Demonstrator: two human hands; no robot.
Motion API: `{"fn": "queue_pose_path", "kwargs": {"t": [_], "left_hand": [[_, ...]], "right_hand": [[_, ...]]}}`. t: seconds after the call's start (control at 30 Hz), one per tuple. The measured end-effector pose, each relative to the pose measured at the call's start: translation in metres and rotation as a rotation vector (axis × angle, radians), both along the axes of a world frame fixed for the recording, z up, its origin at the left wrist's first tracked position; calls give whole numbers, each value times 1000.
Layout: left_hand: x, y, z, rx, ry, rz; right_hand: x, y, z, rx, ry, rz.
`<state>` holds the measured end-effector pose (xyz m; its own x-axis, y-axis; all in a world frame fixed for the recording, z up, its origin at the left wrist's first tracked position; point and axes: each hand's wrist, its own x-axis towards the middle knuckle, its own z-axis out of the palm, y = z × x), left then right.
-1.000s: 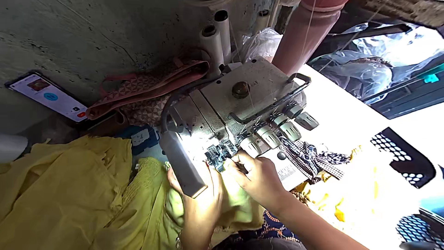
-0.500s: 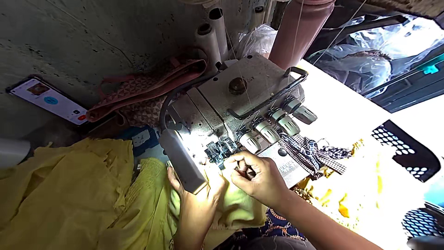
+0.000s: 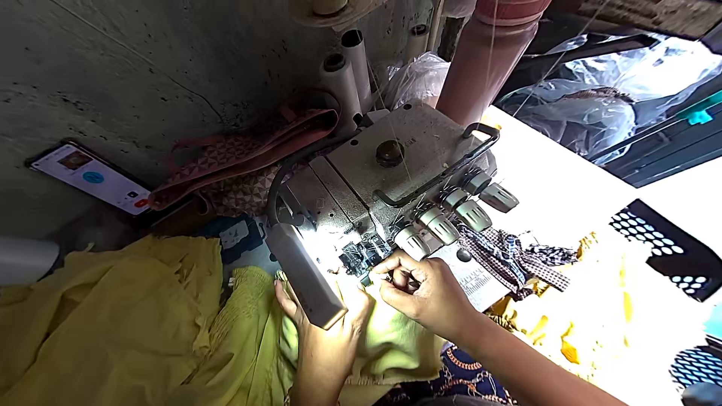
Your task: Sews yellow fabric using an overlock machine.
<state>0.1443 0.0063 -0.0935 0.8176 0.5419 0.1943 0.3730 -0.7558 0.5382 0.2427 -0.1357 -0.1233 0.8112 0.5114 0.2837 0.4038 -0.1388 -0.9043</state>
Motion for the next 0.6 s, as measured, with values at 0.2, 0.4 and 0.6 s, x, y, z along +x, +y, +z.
{"fn": "queue_pose_path", "kwargs": {"t": [0.2,0.4,0.6], "left_hand": [[2,-3,1,2,-1,23],[1,-2,1,3,1,26],[3,2,1,-5,19,28]], "right_hand": [[-1,1,-3,-11,-8,-31],[0,0,-5,17,-9,-9],[2,0,-7,19,-44,-7]]}}
